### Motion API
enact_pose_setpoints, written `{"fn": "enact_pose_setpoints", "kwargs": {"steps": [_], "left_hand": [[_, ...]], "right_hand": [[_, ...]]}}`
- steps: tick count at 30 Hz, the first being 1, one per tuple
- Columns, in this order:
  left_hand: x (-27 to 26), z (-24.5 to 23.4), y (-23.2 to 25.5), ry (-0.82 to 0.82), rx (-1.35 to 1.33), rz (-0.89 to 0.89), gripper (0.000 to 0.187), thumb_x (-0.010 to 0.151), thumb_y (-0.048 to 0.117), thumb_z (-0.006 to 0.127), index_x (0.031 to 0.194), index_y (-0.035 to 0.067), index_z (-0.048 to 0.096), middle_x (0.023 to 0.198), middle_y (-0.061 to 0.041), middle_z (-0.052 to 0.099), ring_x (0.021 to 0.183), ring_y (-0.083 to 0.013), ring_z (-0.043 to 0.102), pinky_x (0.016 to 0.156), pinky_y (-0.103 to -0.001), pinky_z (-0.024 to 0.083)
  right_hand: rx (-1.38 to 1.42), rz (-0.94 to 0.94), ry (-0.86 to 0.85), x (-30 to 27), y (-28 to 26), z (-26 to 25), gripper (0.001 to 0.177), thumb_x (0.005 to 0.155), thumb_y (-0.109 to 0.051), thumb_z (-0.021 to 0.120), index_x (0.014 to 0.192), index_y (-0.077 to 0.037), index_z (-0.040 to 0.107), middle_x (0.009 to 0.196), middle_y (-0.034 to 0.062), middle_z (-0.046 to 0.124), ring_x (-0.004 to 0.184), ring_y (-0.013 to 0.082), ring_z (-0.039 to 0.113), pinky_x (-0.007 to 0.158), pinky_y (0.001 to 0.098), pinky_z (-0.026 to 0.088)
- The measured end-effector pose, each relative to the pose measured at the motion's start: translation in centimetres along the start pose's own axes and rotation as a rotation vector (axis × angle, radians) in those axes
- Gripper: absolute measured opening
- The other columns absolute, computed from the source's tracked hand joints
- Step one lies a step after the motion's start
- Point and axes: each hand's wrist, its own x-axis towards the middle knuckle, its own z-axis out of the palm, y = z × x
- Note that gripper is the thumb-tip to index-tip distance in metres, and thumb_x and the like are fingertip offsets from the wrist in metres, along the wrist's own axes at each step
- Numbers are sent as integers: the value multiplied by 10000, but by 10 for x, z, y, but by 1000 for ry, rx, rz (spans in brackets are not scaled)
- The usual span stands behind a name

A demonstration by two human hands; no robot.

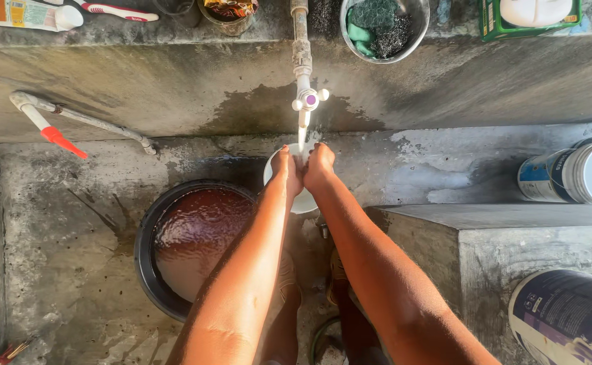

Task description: The person carries a white bucket through an outdoor area to a tap, then washes their hands under the running water at the stone basin.

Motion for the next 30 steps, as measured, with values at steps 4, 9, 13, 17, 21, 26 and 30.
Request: {"fn": "enact_pose_setpoints", "kwargs": {"steps": [4, 9, 13, 17, 21, 26, 30], "left_hand": [[-13, 5, 4, 60, 118, -6, 467, 1053, 507, 456, 1307, 116, 481, 1126, -134, 606, 914, -284, 623, 819, -429, 538], [-10, 1, 0, 47, 146, 8, 471, 1047, 491, 470, 1320, 111, 513, 1062, -121, 600, 827, -251, 586, 751, -389, 512], [-6, -6, -1, 83, 54, 10, 431, 1061, 454, 476, 1284, 86, 507, 1062, -129, 590, 825, -263, 613, 780, -403, 560], [-7, -6, -2, 36, 136, 16, 449, 1050, 490, 463, 1236, 93, 563, 1069, -91, 625, 837, -232, 648, 779, -385, 563], [-16, 2, 0, 105, 329, 48, 500, 1044, 548, 438, 1194, 96, 591, 1033, -54, 627, 817, -181, 624, 754, -366, 535], [-13, 6, -4, 131, 232, 139, 473, 1038, 509, 500, 1070, 54, 626, 933, -49, 608, 791, -194, 571, 690, -363, 485], [-5, 2, -11, 110, 132, 283, 411, 1056, 430, 532, 991, 35, 621, 915, -55, 589, 804, -210, 544, 687, -383, 478]], "right_hand": [[-64, 25, -14, -12, -3, -3, 247, 979, -339, 576, 997, -92, 570, 907, 60, 521, 714, 188, 464, 554, 336, 398], [-138, 11, -87, -25, -4, -9, 278, 1013, -309, 549, 1056, -40, 605, 900, 65, 509, 727, 183, 476, 608, 343, 469], [-101, 48, -96, -29, -5, -9, 305, 1030, -317, 542, 1055, -16, 585, 902, 92, 514, 765, 217, 550, 659, 358, 512], [-117, 33, -153, -29, 2, -4, 265, 1007, -311, 496, 1063, -76, 605, 953, 78, 595, 798, 220, 589, 697, 394, 523], [-158, -14, -225, -33, 5, 1, 332, 1000, -317, 445, 1115, -90, 659, 992, 100, 684, 829, 230, 649, 751, 407, 550], [-184, -86, -239, -34, 0, -1, 363, 1035, -355, 455, 1076, -34, 620, 955, 129, 675, 805, 245, 651, 730, 416, 544], [-191, -118, -238, -36, -3, 2, 316, 987, -323, 453, 1002, -77, 651, 886, 96, 674, 718, 216, 639, 659, 379, 536]]}}
